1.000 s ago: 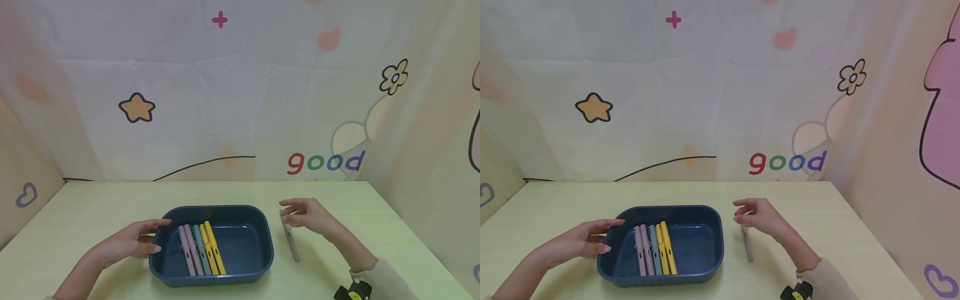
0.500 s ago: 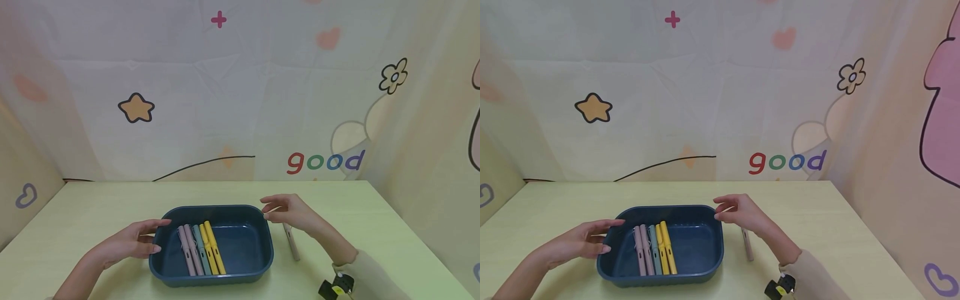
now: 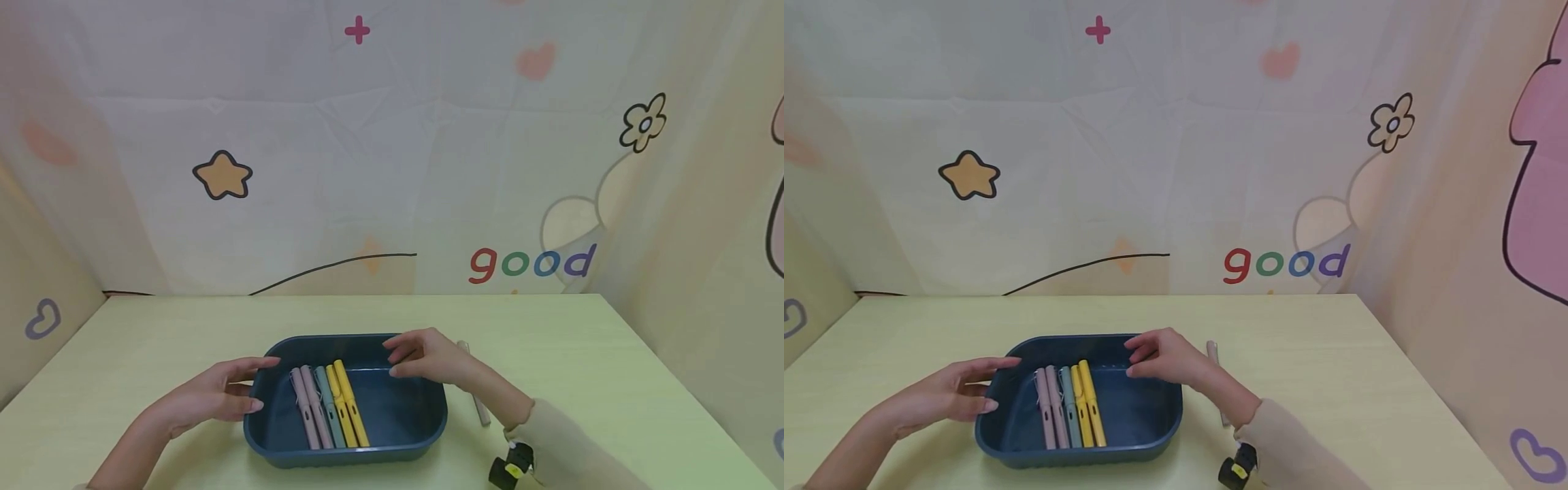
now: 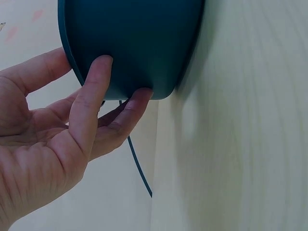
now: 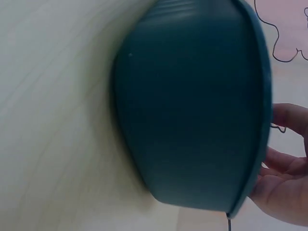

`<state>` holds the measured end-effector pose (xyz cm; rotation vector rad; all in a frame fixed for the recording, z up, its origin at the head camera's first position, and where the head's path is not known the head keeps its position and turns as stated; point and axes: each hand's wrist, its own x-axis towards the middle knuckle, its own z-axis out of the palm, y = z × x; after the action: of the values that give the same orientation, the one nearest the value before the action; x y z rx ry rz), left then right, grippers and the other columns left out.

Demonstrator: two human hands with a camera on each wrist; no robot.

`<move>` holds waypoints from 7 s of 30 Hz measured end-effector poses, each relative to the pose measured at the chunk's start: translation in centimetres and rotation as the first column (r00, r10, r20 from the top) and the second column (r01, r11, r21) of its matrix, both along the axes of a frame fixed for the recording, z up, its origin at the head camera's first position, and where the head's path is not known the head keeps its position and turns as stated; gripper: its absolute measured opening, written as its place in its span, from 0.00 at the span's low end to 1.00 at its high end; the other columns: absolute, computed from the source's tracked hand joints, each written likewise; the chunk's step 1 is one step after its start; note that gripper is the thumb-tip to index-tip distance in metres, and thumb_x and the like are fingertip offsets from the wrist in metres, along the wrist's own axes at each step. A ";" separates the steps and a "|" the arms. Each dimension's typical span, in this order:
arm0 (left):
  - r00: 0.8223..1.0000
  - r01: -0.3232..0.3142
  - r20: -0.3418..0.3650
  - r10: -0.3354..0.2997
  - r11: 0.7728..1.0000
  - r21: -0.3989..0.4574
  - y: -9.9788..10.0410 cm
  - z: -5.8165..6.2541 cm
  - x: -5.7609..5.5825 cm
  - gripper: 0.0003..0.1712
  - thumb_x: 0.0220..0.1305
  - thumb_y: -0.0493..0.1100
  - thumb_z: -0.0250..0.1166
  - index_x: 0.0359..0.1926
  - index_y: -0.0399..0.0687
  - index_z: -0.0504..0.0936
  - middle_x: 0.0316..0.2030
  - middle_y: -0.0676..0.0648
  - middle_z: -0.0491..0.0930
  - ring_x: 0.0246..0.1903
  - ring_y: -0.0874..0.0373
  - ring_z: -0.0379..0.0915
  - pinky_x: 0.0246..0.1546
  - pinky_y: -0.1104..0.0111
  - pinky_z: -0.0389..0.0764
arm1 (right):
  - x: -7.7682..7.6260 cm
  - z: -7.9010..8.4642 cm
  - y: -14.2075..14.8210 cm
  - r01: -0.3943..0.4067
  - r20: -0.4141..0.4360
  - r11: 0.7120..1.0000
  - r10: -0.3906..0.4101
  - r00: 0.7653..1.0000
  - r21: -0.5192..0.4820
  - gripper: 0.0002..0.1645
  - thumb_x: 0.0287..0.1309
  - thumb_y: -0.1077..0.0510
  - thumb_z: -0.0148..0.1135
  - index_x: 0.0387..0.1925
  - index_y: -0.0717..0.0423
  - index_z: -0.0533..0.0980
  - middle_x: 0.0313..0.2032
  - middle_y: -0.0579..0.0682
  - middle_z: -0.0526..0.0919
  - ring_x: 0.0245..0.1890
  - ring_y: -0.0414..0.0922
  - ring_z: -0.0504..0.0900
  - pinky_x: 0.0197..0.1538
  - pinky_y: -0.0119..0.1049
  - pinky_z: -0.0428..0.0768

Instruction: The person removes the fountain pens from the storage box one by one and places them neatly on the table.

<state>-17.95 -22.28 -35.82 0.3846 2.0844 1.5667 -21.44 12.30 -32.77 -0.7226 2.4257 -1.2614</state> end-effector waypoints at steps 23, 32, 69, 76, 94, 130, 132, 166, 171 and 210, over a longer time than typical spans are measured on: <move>1.000 -0.004 0.008 0.004 1.000 0.006 -0.2 -0.1 -0.1 0.39 0.57 0.37 0.62 0.67 0.38 0.55 0.61 0.29 0.57 0.51 0.47 0.69 0.44 0.52 0.76 | -0.1 -2.6 -5.0 -0.054 0.076 0.989 0.044 0.996 0.136 0.27 0.46 0.62 0.68 0.50 0.65 0.73 0.34 0.51 0.81 0.28 0.40 0.78 0.34 0.32 0.78; 1.000 0.013 -0.001 -0.013 1.000 0.022 -0.2 -0.2 -0.2 0.38 0.58 0.36 0.61 0.67 0.37 0.55 0.61 0.27 0.55 0.49 0.49 0.69 0.44 0.54 0.76 | 0.0 -2.8 -5.9 -0.005 0.148 0.980 -0.025 0.989 0.200 0.29 0.46 0.64 0.68 0.53 0.63 0.71 0.29 0.47 0.78 0.24 0.41 0.78 0.33 0.33 0.79; 1.000 0.017 0.001 -0.017 1.000 0.020 -0.1 0.0 0.0 0.39 0.57 0.36 0.61 0.67 0.36 0.53 0.61 0.27 0.56 0.52 0.47 0.68 0.44 0.54 0.76 | 1.3 -2.7 -7.6 0.018 0.209 0.943 -0.092 0.974 0.332 0.40 0.42 0.67 0.68 0.60 0.60 0.65 0.22 0.51 0.76 0.16 0.44 0.77 0.19 0.33 0.77; 1.000 0.015 -0.002 -0.015 1.000 0.023 -0.1 0.0 0.0 0.39 0.57 0.36 0.61 0.67 0.36 0.53 0.62 0.26 0.54 0.52 0.46 0.67 0.44 0.54 0.76 | 1.0 -2.8 -6.8 0.035 0.210 0.950 -0.105 0.972 0.310 0.38 0.42 0.66 0.68 0.59 0.60 0.67 0.25 0.51 0.76 0.19 0.45 0.78 0.20 0.34 0.78; 1.000 0.022 0.007 -0.023 0.999 0.048 -0.1 -0.2 0.0 0.40 0.57 0.37 0.61 0.67 0.36 0.53 0.62 0.28 0.56 0.53 0.47 0.68 0.44 0.56 0.77 | 0.7 -1.6 -4.5 0.039 0.168 0.972 -0.080 0.983 0.230 0.35 0.46 0.67 0.63 0.59 0.60 0.66 0.26 0.50 0.76 0.21 0.42 0.77 0.22 0.35 0.79; 0.999 0.038 -0.014 -0.038 0.998 0.053 -0.2 -0.3 0.1 0.40 0.58 0.37 0.62 0.67 0.35 0.52 0.60 0.29 0.60 0.53 0.46 0.69 0.45 0.53 0.76 | 0.6 1.3 0.7 0.133 0.130 0.991 -0.133 0.983 0.010 0.34 0.47 0.68 0.61 0.60 0.63 0.66 0.30 0.53 0.76 0.26 0.44 0.80 0.27 0.40 0.81; 0.999 0.038 -0.016 -0.037 0.998 0.051 -0.1 -0.3 0.1 0.40 0.58 0.37 0.62 0.67 0.35 0.53 0.60 0.29 0.60 0.52 0.47 0.69 0.45 0.54 0.76 | 0.6 1.5 1.1 0.144 0.130 0.990 -0.143 0.981 0.003 0.34 0.47 0.68 0.61 0.60 0.62 0.66 0.30 0.54 0.75 0.26 0.44 0.80 0.28 0.40 0.81; 1.000 0.013 0.002 -0.013 1.000 0.023 -0.1 0.0 0.0 0.40 0.57 0.37 0.62 0.67 0.37 0.53 0.62 0.26 0.54 0.53 0.45 0.67 0.45 0.53 0.76 | -0.7 0.6 9.3 0.310 0.170 0.951 -0.308 0.936 0.018 0.37 0.46 0.65 0.61 0.61 0.65 0.63 0.35 0.57 0.74 0.28 0.46 0.78 0.33 0.43 0.81; 1.000 0.009 -0.002 -0.009 1.000 0.021 -0.1 0.0 0.1 0.40 0.57 0.37 0.62 0.67 0.37 0.53 0.62 0.25 0.53 0.53 0.46 0.67 0.45 0.52 0.75 | -0.8 0.1 10.2 0.320 0.168 0.946 -0.323 0.931 0.049 0.37 0.47 0.66 0.60 0.61 0.67 0.62 0.34 0.56 0.74 0.29 0.45 0.77 0.35 0.42 0.81; 1.000 0.007 -0.002 -0.007 1.000 0.026 -0.1 -0.1 0.0 0.40 0.56 0.37 0.63 0.67 0.37 0.54 0.62 0.25 0.53 0.52 0.46 0.68 0.44 0.51 0.76 | -1.0 -3.9 13.2 0.343 0.183 0.928 -0.365 0.913 0.143 0.35 0.46 0.69 0.59 0.58 0.74 0.62 0.30 0.52 0.72 0.25 0.43 0.74 0.29 0.38 0.81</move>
<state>-17.94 -22.37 -35.89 0.4021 2.0637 1.5911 -22.41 25.52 -36.63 -0.1097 2.4960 -1.2444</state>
